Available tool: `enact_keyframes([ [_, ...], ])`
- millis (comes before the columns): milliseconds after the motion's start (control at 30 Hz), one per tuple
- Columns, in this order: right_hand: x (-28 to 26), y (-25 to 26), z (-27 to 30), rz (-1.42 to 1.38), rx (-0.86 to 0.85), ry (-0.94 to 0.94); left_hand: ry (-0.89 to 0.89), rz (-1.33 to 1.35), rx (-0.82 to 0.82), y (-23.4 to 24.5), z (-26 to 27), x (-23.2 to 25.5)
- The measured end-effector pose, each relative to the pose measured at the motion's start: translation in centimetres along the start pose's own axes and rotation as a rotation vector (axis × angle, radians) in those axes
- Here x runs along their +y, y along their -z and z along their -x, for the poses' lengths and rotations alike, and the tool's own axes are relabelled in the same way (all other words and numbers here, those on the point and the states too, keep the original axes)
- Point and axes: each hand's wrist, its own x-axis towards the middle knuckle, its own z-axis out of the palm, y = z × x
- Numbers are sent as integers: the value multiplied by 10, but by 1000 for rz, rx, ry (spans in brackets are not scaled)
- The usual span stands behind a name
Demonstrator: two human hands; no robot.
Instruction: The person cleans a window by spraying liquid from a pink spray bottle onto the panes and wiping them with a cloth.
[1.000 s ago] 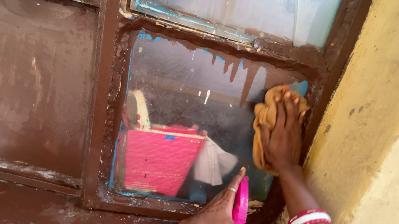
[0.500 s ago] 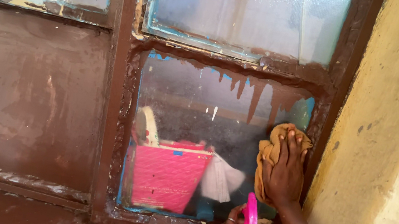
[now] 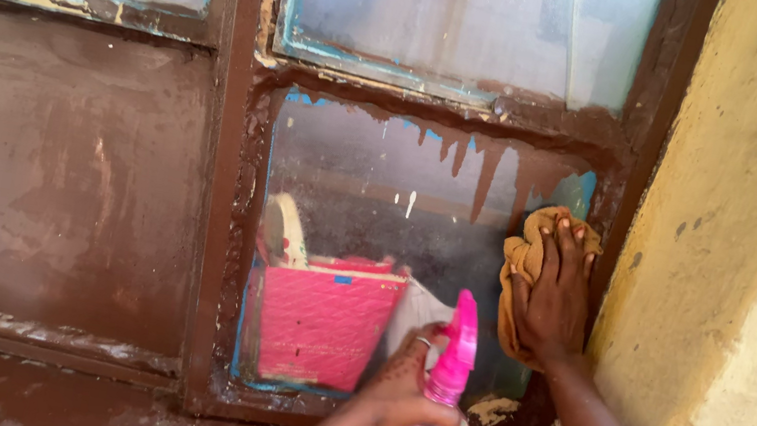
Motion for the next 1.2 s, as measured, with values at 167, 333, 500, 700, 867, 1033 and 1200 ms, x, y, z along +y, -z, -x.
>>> enact_keyframes([
  [167, -25, -11, 3, -99, 88, -155, 17, 158, -47, 52, 8, 12],
  [333, -40, -26, -3, -120, 193, -199, -26, 201, 63, 85, 27, 18],
  [500, -76, -41, -24, -167, 257, -268, 12, 121, 62, 117, 49, 21],
  [700, -137, -57, -53, -141, 295, -244, -44, 83, 131, 159, 76, 18],
  [867, -193, -61, -75, -138, 227, -118, -27, 43, 156, 189, 96, 21],
  [1033, -247, -66, -80, -131, 196, 44, 53, 62, 202, 207, 114, 19],
  [1200, -273, -71, -57, -150, 92, 166, 54, 72, 229, 221, 131, 20],
])
